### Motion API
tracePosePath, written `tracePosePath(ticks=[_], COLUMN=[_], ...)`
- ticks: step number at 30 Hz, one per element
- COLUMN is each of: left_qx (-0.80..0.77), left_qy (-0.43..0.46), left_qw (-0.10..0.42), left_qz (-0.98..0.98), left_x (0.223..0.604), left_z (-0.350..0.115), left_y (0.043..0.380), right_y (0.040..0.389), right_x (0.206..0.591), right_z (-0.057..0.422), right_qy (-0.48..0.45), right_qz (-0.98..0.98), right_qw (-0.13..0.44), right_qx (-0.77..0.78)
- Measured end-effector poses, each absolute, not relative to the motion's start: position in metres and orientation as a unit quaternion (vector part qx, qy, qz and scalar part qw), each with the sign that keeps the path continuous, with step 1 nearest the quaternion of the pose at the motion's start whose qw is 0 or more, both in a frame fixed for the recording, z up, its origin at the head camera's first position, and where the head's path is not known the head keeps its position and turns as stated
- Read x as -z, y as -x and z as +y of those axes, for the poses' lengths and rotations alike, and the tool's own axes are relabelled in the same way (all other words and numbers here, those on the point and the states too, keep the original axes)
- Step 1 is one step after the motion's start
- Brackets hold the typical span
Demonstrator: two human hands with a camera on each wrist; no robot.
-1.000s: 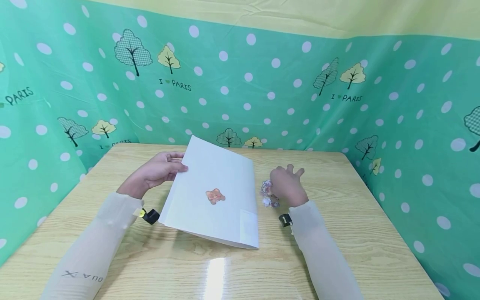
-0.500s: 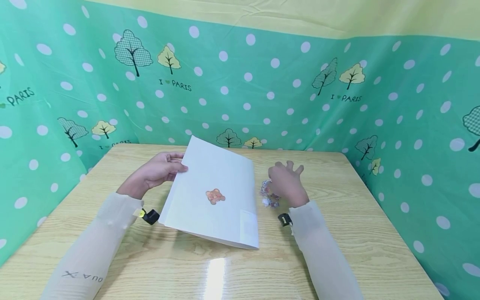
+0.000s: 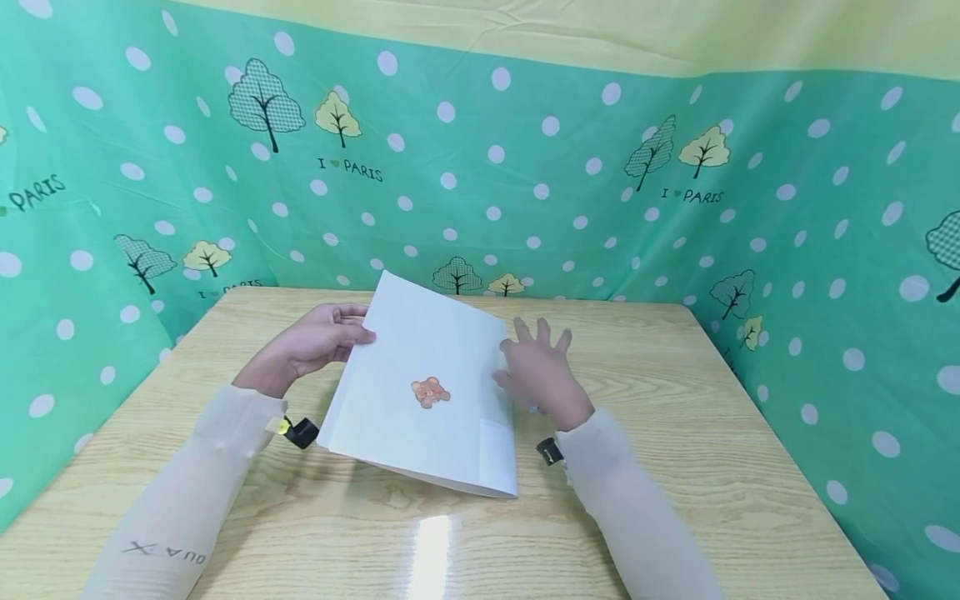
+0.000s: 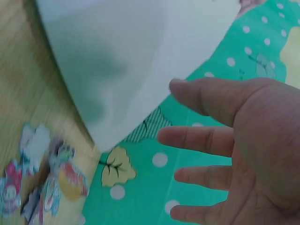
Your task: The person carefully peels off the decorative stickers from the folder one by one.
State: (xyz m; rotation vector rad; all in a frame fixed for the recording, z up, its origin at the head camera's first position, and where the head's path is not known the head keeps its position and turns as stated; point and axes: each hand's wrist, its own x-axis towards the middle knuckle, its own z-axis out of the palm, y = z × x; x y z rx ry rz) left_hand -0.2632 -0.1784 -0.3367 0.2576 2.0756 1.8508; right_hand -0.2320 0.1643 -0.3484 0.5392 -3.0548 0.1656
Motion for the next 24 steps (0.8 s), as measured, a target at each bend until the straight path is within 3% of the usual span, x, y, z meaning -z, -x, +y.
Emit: tracePosePath(ticks=[10, 24], left_qx=[-0.655, -0.656], left_qy=[-0.092, -0.088], left_qw=[0.175, 0.178], left_qz=[0.729, 0.728], left_x=[0.337, 0.336], left_z=[-0.178, -0.178], left_y=[0.264, 0.264], right_y=[0.219, 0.205], right_x=[0.350, 0.344], right_z=[0.140, 0.121], right_qy=[-0.229, -0.296], right_qz=[-0.971, -0.953], right_qw=[0.043, 0.035], right_qx=[-0.054, -0.061])
